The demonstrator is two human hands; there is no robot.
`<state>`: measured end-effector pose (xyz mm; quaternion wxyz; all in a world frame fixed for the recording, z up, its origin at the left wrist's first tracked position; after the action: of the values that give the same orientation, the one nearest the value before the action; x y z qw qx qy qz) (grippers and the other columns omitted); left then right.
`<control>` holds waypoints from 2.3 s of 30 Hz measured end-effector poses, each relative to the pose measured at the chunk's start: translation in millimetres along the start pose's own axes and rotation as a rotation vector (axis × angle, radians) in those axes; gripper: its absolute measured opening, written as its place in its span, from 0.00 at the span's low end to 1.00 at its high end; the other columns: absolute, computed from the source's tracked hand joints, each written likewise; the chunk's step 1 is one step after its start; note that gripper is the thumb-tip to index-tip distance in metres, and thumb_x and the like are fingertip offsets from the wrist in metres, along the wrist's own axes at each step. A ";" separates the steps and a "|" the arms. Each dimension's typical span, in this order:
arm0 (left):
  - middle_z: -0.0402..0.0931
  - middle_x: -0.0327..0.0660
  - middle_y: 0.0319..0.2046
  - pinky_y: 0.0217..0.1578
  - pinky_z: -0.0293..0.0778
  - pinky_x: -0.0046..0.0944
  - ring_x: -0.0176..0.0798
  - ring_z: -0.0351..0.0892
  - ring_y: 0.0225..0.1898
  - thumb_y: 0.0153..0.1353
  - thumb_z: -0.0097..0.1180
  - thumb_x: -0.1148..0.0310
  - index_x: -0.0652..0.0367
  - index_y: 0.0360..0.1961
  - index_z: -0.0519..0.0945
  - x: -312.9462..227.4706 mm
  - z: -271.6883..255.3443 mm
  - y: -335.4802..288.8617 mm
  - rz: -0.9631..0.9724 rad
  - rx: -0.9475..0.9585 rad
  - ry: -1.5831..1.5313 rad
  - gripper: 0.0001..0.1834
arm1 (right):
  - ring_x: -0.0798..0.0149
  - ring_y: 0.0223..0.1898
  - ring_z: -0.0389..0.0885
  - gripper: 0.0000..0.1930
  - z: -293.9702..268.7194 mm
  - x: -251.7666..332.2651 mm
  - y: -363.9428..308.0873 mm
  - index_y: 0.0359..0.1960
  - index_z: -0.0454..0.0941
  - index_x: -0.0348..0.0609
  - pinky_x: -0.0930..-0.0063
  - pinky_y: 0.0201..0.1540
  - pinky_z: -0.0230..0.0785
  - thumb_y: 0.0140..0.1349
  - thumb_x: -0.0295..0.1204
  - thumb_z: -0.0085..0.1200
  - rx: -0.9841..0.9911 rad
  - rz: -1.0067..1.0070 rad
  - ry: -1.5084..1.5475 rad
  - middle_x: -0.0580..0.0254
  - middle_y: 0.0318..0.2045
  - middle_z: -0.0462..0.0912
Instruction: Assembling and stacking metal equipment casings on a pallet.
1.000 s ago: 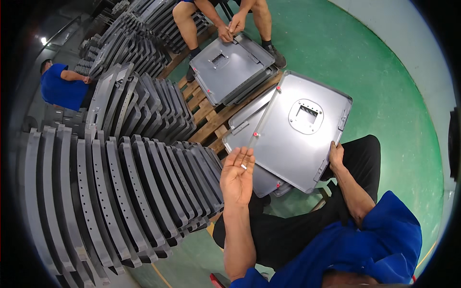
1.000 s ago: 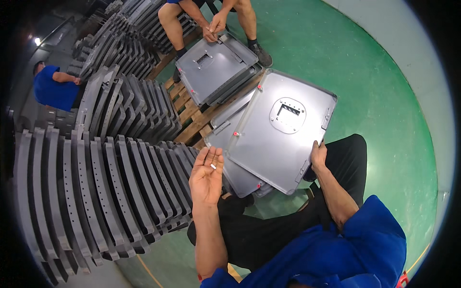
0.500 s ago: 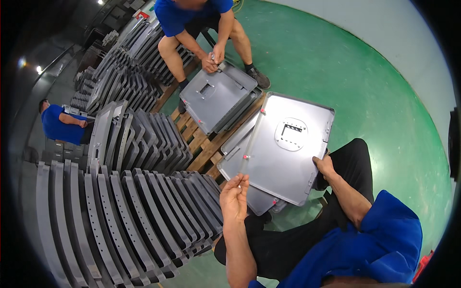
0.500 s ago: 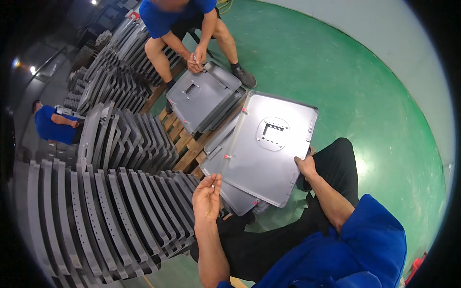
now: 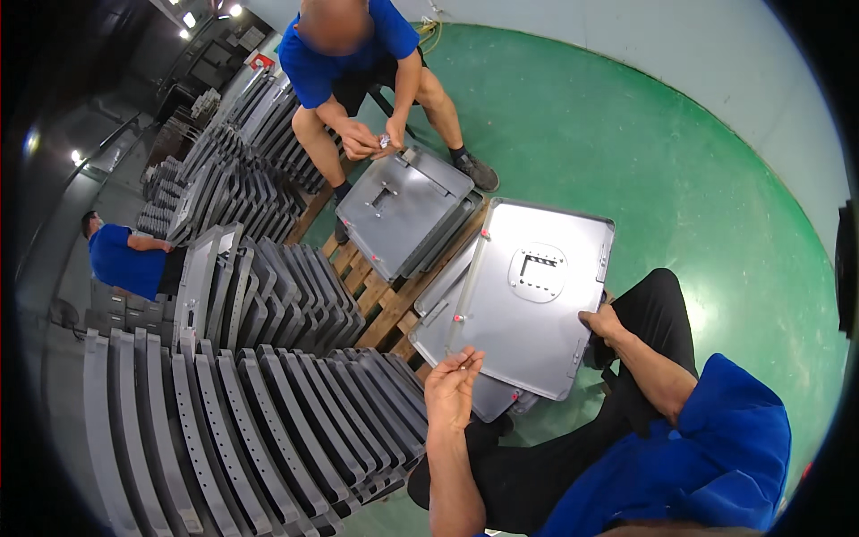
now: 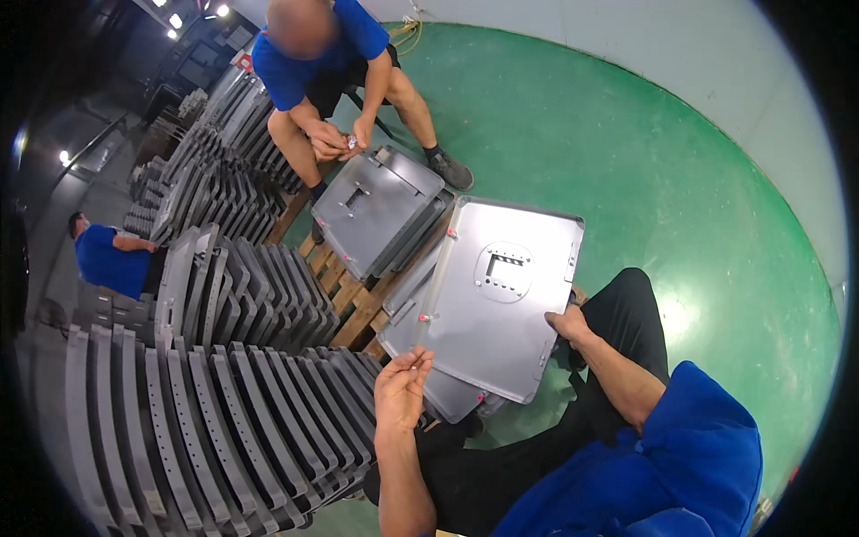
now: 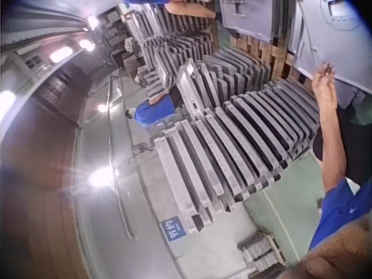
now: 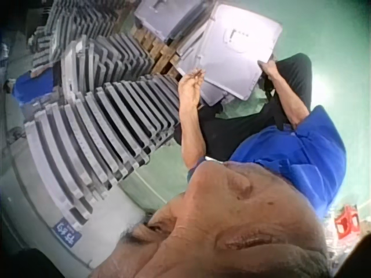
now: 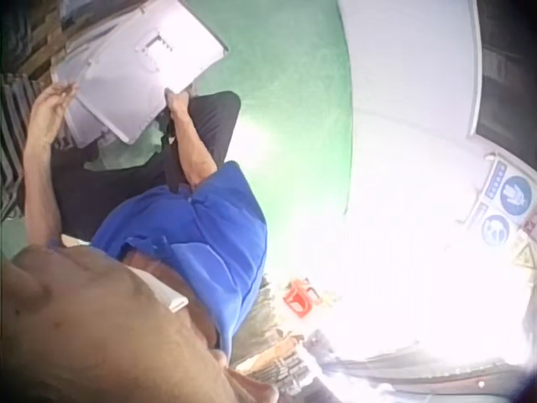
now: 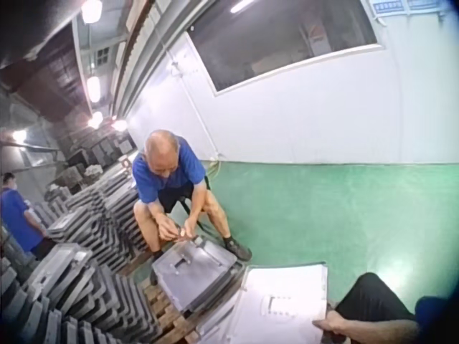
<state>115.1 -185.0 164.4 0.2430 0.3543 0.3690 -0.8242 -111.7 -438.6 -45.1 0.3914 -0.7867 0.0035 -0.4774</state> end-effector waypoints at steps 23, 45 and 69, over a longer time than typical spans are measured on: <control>0.71 0.61 0.53 0.52 0.76 0.43 0.56 0.74 0.56 0.66 0.40 0.78 0.67 0.49 0.70 17.7 33.0 -0.7 -0.029 0.058 -0.004 0.12 | 0.32 0.37 0.80 0.16 -12.5 10.2 7.9 0.29 0.77 0.20 0.52 0.46 0.75 0.49 0.29 0.54 -0.097 -0.246 -0.623 0.26 0.29 0.78; 0.78 0.52 0.35 0.28 0.71 0.35 0.42 0.77 0.28 0.69 0.42 0.70 0.66 0.43 0.70 51.7 -14.1 151.7 -0.037 -0.159 0.036 0.09 | 0.39 0.39 0.82 0.22 -2.8 23.1 15.8 0.36 0.81 0.30 0.53 0.46 0.75 0.56 0.42 0.52 0.259 -0.169 -1.113 0.37 0.34 0.82; 0.75 0.39 0.23 0.20 0.65 0.28 0.28 0.69 0.21 0.65 0.53 0.66 0.68 0.42 0.80 -14.5 -109.6 529.4 0.289 -0.438 0.800 0.14 | 0.61 0.50 0.75 0.20 48.8 -83.3 -4.8 0.55 0.66 0.34 0.68 0.54 0.65 0.63 0.30 0.53 -0.116 0.329 0.331 0.53 0.47 0.77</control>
<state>519.1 -420.1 -107.6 0.2629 0.6317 0.5455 -0.4840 -122.0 -373.9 -116.0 0.4120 -0.7077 0.2230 -0.5288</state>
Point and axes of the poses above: each hand's wrist, its own y-axis towards the middle knuckle, its own z-axis out of the palm, x = y × z, the point moved 10 cm from there along y, towards the middle knuckle
